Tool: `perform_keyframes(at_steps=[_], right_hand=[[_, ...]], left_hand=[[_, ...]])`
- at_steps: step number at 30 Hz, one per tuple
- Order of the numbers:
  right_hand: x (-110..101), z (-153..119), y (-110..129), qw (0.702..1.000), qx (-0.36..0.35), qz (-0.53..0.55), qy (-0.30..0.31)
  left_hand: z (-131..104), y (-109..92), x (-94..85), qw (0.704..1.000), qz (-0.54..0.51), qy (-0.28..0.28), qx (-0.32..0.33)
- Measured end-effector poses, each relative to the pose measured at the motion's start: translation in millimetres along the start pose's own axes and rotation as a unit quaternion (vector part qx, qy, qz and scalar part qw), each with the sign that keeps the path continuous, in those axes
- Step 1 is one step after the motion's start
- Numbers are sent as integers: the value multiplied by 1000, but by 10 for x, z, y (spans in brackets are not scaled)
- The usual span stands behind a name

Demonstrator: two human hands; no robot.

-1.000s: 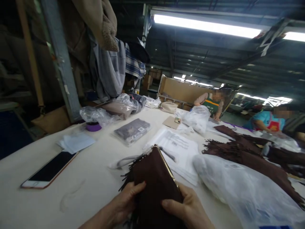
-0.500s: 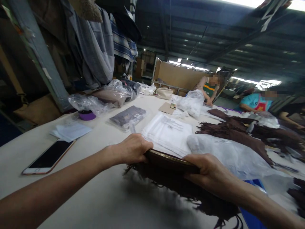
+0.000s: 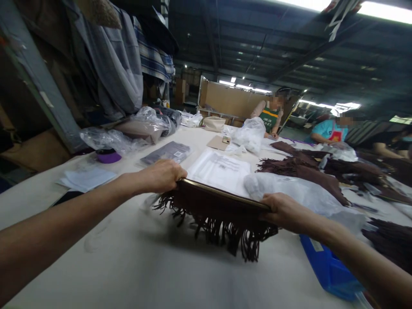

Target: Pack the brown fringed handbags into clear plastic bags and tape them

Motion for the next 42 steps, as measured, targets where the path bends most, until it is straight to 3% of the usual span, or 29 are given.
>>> perform_keyframes(at_steps=[3,6,13,17,20,22,24,25,27,30,34,39,42], right_hand=[[-291,-7,-91,997,35,-33,-58],[-515,17,-93,996,34,-35,-76],[-638,281,-101,989,42,-84,-112],[-662,260,-141,976,66,-123,-165],[-360,162,-105,973,59,-134,-179],[63,71,-21,968,28,-144,-203],[550,-102,158,937,-48,-173,-300],[802,-218,229,913,-78,-182,-357],[1308,-411,315,885,-125,-172,-415],[1788,-570,338,878,-140,-163,-427],[1892,-597,309,888,-117,-134,-424],[1846,-652,311,893,-76,-48,-441],[1834,-791,406,900,-73,93,-420]], left_hand=[[4,139,-279,999,-23,-34,-21],[57,263,-456,998,-11,-47,-41],[316,308,-509,985,132,-106,36],[306,276,-453,973,178,-138,56],[127,98,-175,946,241,-173,129],[-116,-92,164,909,289,-230,192],[-435,-269,585,879,295,-295,229],[-590,-337,821,877,283,-309,234],[-887,-446,1245,884,245,-328,224],[-1180,-538,1643,910,194,-331,159],[-1078,-773,1722,935,181,-298,61],[-511,-1618,1631,937,118,-291,153],[-272,-1904,1684,941,128,-251,189]])
Point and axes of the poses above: each hand's wrist, its own z-axis towards the middle knuckle, its own x-axis out of the palm, y = z × x, the point moved 8 cm from there along z, towards the middle knuckle, and after that the axes turned 3 degrees about x, right-handed, at the moved point
